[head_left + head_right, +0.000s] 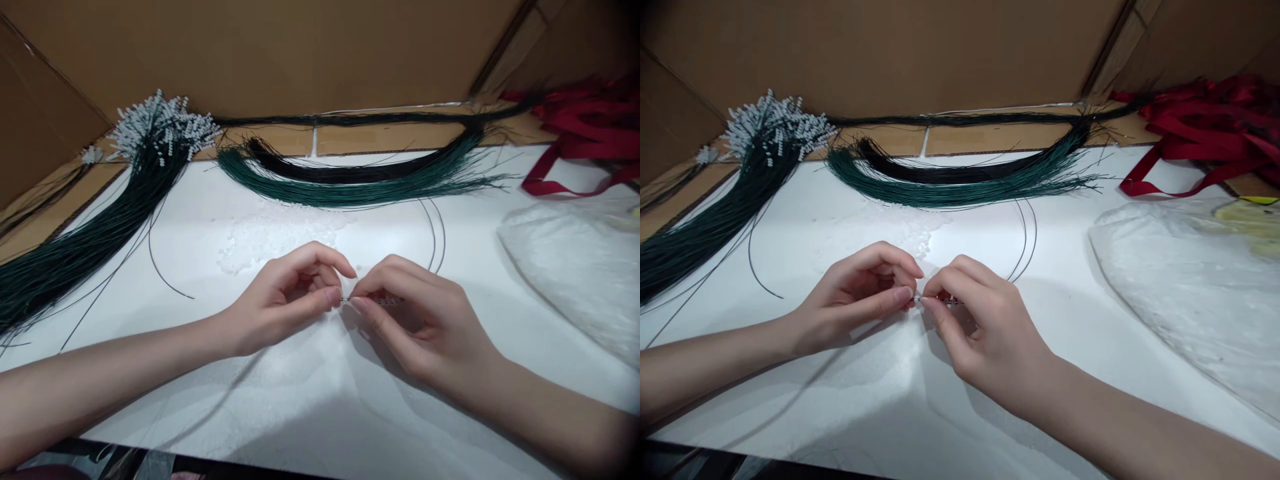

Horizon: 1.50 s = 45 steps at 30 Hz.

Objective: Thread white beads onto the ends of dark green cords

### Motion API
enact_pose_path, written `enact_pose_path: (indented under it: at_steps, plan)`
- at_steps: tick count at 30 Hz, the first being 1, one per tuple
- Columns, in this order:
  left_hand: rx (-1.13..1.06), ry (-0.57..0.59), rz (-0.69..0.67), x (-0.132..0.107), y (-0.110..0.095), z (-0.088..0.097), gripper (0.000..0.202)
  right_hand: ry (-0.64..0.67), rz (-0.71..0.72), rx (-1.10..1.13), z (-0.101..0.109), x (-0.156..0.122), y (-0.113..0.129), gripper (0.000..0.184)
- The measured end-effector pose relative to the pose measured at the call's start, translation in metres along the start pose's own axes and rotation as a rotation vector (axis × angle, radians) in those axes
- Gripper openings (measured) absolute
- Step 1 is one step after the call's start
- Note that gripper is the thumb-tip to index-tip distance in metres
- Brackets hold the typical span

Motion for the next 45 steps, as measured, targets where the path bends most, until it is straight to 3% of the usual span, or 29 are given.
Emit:
enact_pose_path:
  at_steps: [6,17,27,38,45]
  plan:
    - [0.058,0.023,-0.038,0.001,-0.001,-0.003,0.018,-0.028,-0.012,-0.035,0.003,0.002,-0.001,0.005]
    - [0.119,0.048,-0.116,0.0,-0.01,-0.006,0.014,-0.007,0.01,-0.068,0.0,0.0,0.0,0.012]
    - [0.109,0.044,-0.115,0.0,-0.011,-0.006,0.014,0.024,-0.011,0.001,-0.002,-0.001,-0.002,0.025]
    - [0.109,0.035,-0.101,0.001,-0.009,-0.005,0.015,0.037,0.003,-0.01,-0.003,0.0,0.001,0.017]
    - [0.102,0.045,-0.103,0.0,-0.008,-0.005,0.016,0.041,0.002,-0.005,-0.003,-0.002,-0.001,0.026]
Point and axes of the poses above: each hand's wrist, its own x-axis towards the middle knuckle, its own z-axis out of the back of the hand, y = z × x, the point moved 10 cm from there along x, towards the middle knuckle, and after that the axes turned 1 degree about -y, right-handed, at the moved point
